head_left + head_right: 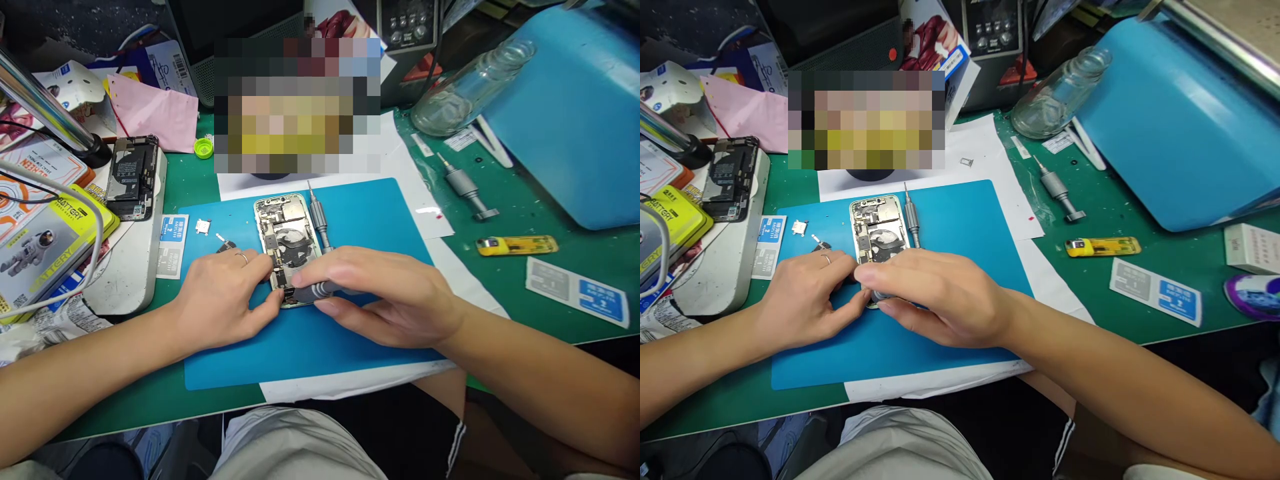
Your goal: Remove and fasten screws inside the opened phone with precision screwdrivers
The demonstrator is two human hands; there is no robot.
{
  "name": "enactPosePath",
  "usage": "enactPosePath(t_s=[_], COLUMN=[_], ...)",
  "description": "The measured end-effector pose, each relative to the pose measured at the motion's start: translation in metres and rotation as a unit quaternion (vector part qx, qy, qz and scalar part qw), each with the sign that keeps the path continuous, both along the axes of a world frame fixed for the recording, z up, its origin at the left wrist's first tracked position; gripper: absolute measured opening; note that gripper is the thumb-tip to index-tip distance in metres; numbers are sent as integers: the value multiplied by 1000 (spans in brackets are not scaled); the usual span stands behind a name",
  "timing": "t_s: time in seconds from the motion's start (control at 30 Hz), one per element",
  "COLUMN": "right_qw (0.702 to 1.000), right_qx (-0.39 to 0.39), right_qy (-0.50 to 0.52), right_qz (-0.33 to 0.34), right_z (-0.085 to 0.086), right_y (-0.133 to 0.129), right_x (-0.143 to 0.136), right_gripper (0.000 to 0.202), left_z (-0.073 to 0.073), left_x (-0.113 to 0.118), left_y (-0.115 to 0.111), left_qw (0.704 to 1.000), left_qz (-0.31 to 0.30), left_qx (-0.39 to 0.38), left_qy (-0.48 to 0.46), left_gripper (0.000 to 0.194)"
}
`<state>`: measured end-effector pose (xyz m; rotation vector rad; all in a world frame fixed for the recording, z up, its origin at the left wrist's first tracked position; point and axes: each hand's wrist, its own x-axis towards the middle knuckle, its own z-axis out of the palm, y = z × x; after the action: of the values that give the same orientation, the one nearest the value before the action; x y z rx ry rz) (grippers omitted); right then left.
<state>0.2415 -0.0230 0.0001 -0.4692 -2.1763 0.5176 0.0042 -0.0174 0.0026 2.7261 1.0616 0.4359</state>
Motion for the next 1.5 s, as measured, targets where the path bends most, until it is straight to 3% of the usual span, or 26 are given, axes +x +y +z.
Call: enactPosePath(t_s=[0.7,0.97,1.17,1.3,1.5], right_qw=[1000,999,1000,998,988], right_qx=[26,32,25,-8,-43], right_qy=[2,-18,-3,54,129], right_qz=[-1,5,0,-29,-73], right_z=[-1,0,1,-2,2], right_y=[0,0,0,-1,1], right_x=[-1,-2,1,2,-2], right_gripper=[74,63,72,74,66], left_z=[-1,-1,1,3,0], left_x=[0,0,1,0,-3], left_y=[-1,0,0,0,2], left_qw=[1000,1000,998,991,988], left_qz=[1,4,4,-37,-102], left_qx=[-1,-13,-39,-68,-38], left_qy=[-7,-4,-49,-110,-114], left_gripper=[22,19,18,17,18])
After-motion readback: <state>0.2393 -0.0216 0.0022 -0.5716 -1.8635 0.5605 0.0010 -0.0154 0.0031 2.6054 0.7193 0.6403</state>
